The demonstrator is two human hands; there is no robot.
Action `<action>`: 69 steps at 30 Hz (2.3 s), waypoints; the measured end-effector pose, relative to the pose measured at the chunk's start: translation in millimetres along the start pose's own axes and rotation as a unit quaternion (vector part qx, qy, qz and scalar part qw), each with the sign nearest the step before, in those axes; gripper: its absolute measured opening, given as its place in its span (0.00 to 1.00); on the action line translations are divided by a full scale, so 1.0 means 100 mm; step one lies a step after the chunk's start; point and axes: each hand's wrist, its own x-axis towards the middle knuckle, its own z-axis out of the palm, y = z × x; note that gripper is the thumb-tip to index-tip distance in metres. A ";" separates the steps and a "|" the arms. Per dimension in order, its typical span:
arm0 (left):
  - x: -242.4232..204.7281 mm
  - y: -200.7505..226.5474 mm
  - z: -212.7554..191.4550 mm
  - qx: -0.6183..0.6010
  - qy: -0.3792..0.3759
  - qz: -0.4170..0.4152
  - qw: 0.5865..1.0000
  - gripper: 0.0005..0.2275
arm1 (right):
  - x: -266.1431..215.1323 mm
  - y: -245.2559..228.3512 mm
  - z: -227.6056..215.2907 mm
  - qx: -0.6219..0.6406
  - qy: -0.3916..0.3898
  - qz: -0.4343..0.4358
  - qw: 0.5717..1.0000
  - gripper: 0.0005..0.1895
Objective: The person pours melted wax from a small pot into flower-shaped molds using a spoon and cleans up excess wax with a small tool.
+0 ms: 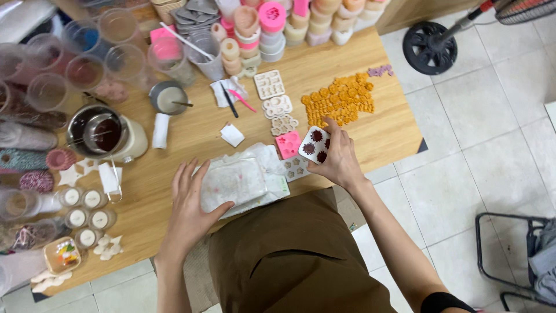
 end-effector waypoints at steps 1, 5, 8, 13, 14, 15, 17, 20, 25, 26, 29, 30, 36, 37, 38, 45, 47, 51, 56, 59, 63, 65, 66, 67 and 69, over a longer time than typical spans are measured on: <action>0.01 0.03 -0.01 0.000 0.002 0.008 1.000 0.42 | -0.04 0.04 0.01 -0.007 0.011 -0.001 1.000 0.59; 0.01 0.10 -0.05 -0.007 -0.001 0.022 1.000 0.42 | -0.20 0.19 0.05 -0.008 0.020 0.031 0.999 0.61; 0.06 0.13 -0.06 0.004 0.000 0.027 1.000 0.41 | -0.31 0.32 0.08 -0.035 0.036 0.015 0.999 0.60; 0.08 0.13 -0.05 0.019 0.003 0.032 0.999 0.41 | -0.45 0.55 0.20 -0.029 0.044 0.103 0.993 0.60; 0.07 0.13 -0.05 0.021 0.000 0.030 0.999 0.41 | -0.49 0.59 0.22 -0.027 0.048 0.112 0.992 0.60; 0.07 0.13 -0.05 0.023 -0.002 0.029 0.999 0.41 | -0.50 0.65 0.24 -0.030 0.044 0.126 0.991 0.61; 0.06 0.14 -0.04 0.020 -0.005 0.028 0.999 0.41 | -0.55 0.76 0.29 -0.034 0.033 0.154 0.987 0.62; 0.05 0.16 -0.05 0.023 -0.025 0.002 0.999 0.42 | -0.61 0.91 0.38 -0.038 0.031 0.188 0.981 0.61; 0.05 0.16 -0.03 0.019 -0.031 -0.009 0.999 0.42 | -0.71 1.12 0.58 -0.046 0.069 0.199 0.976 0.59; 0.05 0.15 -0.03 0.022 -0.034 -0.012 0.999 0.42 | -0.73 1.15 0.62 -0.046 0.078 0.200 0.976 0.59; 0.04 0.11 -0.02 0.024 -0.028 0.001 0.999 0.41 | -0.75 1.22 0.71 -0.052 0.078 0.219 0.971 0.58; 0.04 0.10 -0.01 0.024 -0.022 0.009 0.999 0.41 | -0.75 1.24 0.74 -0.054 0.083 0.221 0.970 0.57; 0.04 0.06 0.00 0.026 -0.036 0.004 0.999 0.40 | -0.76 1.26 0.84 -0.065 0.121 0.229 0.964 0.54; 0.04 0.06 0.00 0.028 -0.035 0.007 0.999 0.40 | -0.76 1.25 0.85 -0.067 0.126 0.230 0.963 0.53; 0.05 0.06 0.00 0.028 -0.034 0.010 0.999 0.40 | -0.75 1.25 0.86 -0.069 0.131 0.230 0.962 0.53; 0.04 0.08 0.01 0.018 -0.045 0.000 0.999 0.40 | -0.73 1.23 0.85 -0.069 0.134 0.243 0.958 0.54; 0.04 0.07 0.01 0.020 -0.048 -0.004 0.999 0.40 | -0.72 1.21 0.85 -0.067 0.136 0.244 0.958 0.54; 0.06 0.05 0.04 0.031 -0.060 -0.023 0.997 0.41 | -0.71 1.19 0.82 -0.073 0.113 0.262 0.955 0.53; 0.02 0.02 0.04 -0.002 -0.029 0.009 1.000 0.39 | -0.70 1.10 0.74 -0.091 0.145 0.206 0.963 0.53; -0.01 -0.02 0.06 -0.016 -0.015 -0.004 1.000 0.38 | -0.64 1.01 0.61 -0.135 0.167 0.187 0.959 0.47; -0.08 -0.09 0.10 -0.029 0.013 -0.022 0.999 0.34 | -0.57 0.81 0.52 -0.040 0.181 0.154 0.971 0.29; -0.12 -0.10 0.15 -0.040 0.039 -0.038 0.998 0.30 | -0.49 0.72 0.59 0.049 0.095 0.194 0.975 0.23; -0.13 -0.09 0.16 -0.046 0.053 -0.046 0.996 0.28 | -0.45 0.66 0.67 0.049 0.087 0.163 0.982 0.24; -0.14 -0.09 0.16 -0.054 0.063 -0.045 0.996 0.27 | -0.44 0.60 0.79 0.049 0.078 0.132 0.987 0.24; -0.18 -0.07 0.18 -0.073 0.085 -0.047 0.993 0.25 | -0.46 0.61 1.00 0.013 0.071 0.086 0.994 0.29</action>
